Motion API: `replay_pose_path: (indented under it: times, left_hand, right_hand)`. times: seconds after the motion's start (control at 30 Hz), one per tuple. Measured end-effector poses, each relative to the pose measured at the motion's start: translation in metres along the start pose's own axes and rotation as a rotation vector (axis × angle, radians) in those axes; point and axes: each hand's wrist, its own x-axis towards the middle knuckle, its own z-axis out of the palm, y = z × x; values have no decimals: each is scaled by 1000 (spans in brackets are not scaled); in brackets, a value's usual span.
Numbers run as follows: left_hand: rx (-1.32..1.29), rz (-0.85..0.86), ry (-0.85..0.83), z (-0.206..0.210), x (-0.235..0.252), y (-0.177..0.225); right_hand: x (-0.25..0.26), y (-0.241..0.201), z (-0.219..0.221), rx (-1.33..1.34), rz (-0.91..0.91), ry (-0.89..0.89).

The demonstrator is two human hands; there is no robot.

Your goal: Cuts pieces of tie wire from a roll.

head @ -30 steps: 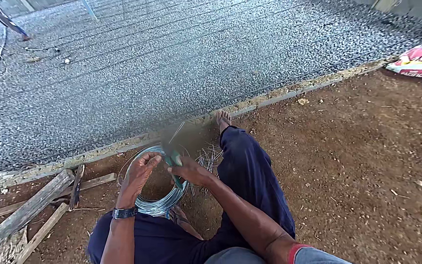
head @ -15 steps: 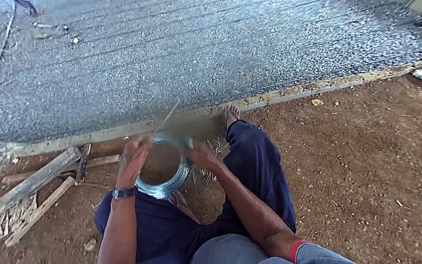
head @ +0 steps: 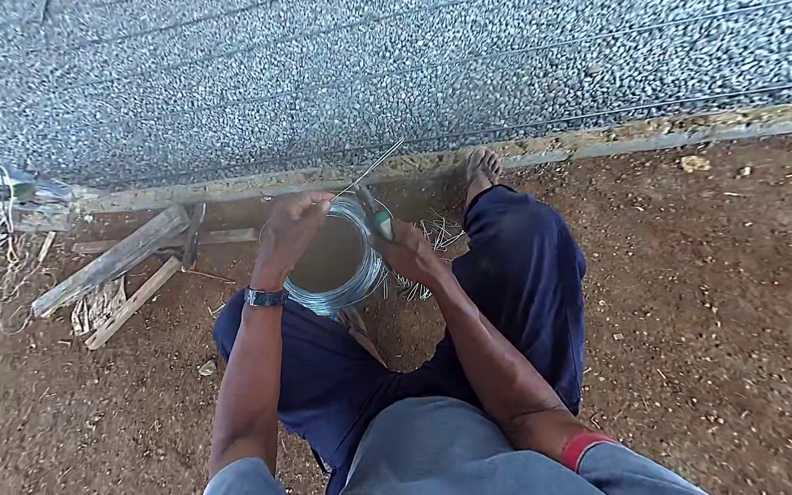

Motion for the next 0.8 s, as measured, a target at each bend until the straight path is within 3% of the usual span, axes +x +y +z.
replay_pose_path:
  times: [0.63, 0.8]
  left_hand:
    - [71, -59, -110, 9, 4, 7]
    - [149, 27, -146, 19, 23, 16]
  right_hand:
    - [-3, -8, -5, -119, 29, 91]
    - [-1, -9, -5, -166, 41, 131]
